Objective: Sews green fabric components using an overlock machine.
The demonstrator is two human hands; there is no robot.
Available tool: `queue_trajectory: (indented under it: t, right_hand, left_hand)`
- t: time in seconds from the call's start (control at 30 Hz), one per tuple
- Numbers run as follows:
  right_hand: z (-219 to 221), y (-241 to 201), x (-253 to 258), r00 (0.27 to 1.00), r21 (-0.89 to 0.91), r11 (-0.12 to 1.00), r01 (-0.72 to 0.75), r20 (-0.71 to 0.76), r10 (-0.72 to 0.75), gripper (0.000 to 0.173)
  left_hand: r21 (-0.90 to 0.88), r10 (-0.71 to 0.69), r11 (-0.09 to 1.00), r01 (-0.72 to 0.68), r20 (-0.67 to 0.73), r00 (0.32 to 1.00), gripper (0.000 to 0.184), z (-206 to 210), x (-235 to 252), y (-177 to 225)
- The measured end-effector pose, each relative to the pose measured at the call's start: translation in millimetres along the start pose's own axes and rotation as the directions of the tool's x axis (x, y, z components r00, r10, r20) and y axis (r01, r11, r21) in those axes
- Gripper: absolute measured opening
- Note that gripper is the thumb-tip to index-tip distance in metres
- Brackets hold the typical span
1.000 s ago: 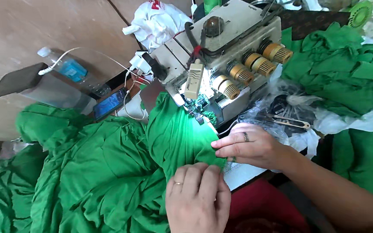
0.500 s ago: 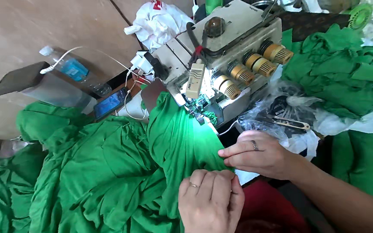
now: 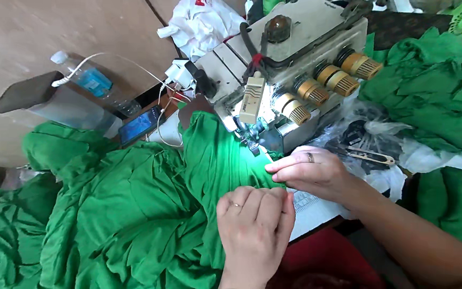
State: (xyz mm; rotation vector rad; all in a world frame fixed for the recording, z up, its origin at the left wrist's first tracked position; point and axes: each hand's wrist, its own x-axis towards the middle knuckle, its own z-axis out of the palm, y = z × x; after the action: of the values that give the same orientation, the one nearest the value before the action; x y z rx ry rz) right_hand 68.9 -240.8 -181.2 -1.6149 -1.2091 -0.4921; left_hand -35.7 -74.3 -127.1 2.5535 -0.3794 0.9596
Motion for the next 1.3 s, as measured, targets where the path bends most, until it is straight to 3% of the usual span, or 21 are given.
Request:
queue_trajectory:
  t: [0.07, 0.13, 0.2, 0.23, 0.27, 0.33, 0.4, 0.5, 0.57, 0.67, 0.73, 0.8, 0.87, 1.0, 1.13, 1.3]
  right_hand:
    - [-0.6, -0.2, 1.4, 1.0, 0.002, 1.0, -0.009, 0.011, 0.009, 0.016]
    - [-1.7, -0.6, 1.5, 1.0, 0.006, 1.0, -0.009, 0.023, 0.009, 0.018]
    - [-2.8, -0.7, 2.5, 0.999, 0.011, 1.0, -0.009, 0.031, 0.008, 0.019]
    - [-3.7, -1.0, 2.9, 0.999, 0.013, 1.0, -0.012, 0.036, 0.012, 0.019]
    - [-4.6, -1.0, 2.9, 0.999, 0.016, 1.0, -0.015, 0.041, 0.014, 0.019]
    - [-4.9, -0.4, 3.1, 0.999, 0.029, 0.999, -0.021, 0.043, 0.02, 0.02]
    - [-4.0, -0.6, 3.9, 0.999, 0.037, 0.999, -0.035, 0.043, 0.034, 0.021]
    - [-1.9, -3.9, 3.4, 0.998, 0.03, 0.998, -0.052, 0.035, 0.051, 0.022]
    - [-0.4, -6.7, 1.7, 0.997, 0.038, 0.997, -0.073, 0.023, 0.072, 0.023]
    - [1.2, -9.6, 0.5, 0.995, 0.051, 0.994, -0.1, 0.012, 0.099, 0.024]
    - [1.8, -9.6, 1.3, 0.994, 0.059, 0.993, -0.106, 0.014, 0.105, 0.024]
    - [-0.2, -9.7, 3.3, 0.994, 0.066, 0.992, -0.11, 0.037, 0.108, 0.025]
    - [-5.3, -9.8, 6.8, 0.988, 0.096, 0.986, -0.138, 0.082, 0.131, 0.028]
    - [-9.0, -12.3, 9.7, 0.963, 0.21, 0.941, -0.264, 0.117, 0.244, 0.034]
    - [-8.4, -16.4, 13.1, 0.927, 0.277, 0.885, -0.374, 0.129, 0.351, 0.033]
    - [-9.6, -14.6, 13.5, 0.928, 0.319, 0.872, -0.372, 0.144, 0.343, 0.039]
  left_hand:
    - [0.011, -0.052, 0.999, 0.052, -0.002, 0.999, 0.028, -2.0, -9.2, -1.0]
    - [0.095, -0.177, 0.98, 0.174, 0.018, 0.984, 0.054, -11.5, -26.5, -6.6]
    - [0.183, -0.33, 0.934, 0.307, 0.112, 0.937, 0.086, -28.5, -44.0, -17.1]
    - [0.194, -0.398, 0.911, 0.364, 0.185, 0.899, 0.091, -38.5, -50.5, -23.0]
    - [0.161, -0.459, 0.888, 0.431, 0.261, 0.849, 0.088, -51.0, -53.3, -28.4]
    - [0.088, -0.481, 0.87, 0.485, 0.364, 0.798, 0.062, -84.2, -47.4, -42.3]
    - [0.111, -0.421, 0.906, 0.408, 0.345, 0.839, 0.043, -118.9, -30.1, -58.3]
    - [0.333, -0.272, 0.923, 0.192, 0.211, 0.939, 0.039, -139.4, -5.9, -78.7]
    - [0.318, -0.158, 0.942, 0.104, 0.148, 0.976, 0.03, -121.6, 3.7, -63.4]
    - [0.025, -0.045, 0.999, 0.044, 0.031, 0.999, 0.029, -54.4, -10.1, -18.0]
    - [0.016, -0.025, 1.0, 0.025, -0.032, 0.999, 0.039, -7.3, -23.5, -4.0]
    - [0.038, -0.04, 0.998, 0.042, -0.062, 0.997, 0.031, 16.6, -24.7, -9.0]
    - [-0.038, -0.086, 0.996, 0.084, -0.031, 0.996, 0.012, 13.3, -15.4, -19.2]
    - [-0.293, -0.148, 0.938, 0.187, 0.15, 0.978, 0.025, -9.5, 0.6, -34.2]
    - [-0.312, -0.171, 0.921, 0.233, 0.214, 0.962, 0.03, -12.6, 8.8, -35.3]
    - [-0.331, -0.271, 0.879, 0.342, 0.243, 0.931, 0.028, -11.0, 11.7, -31.6]
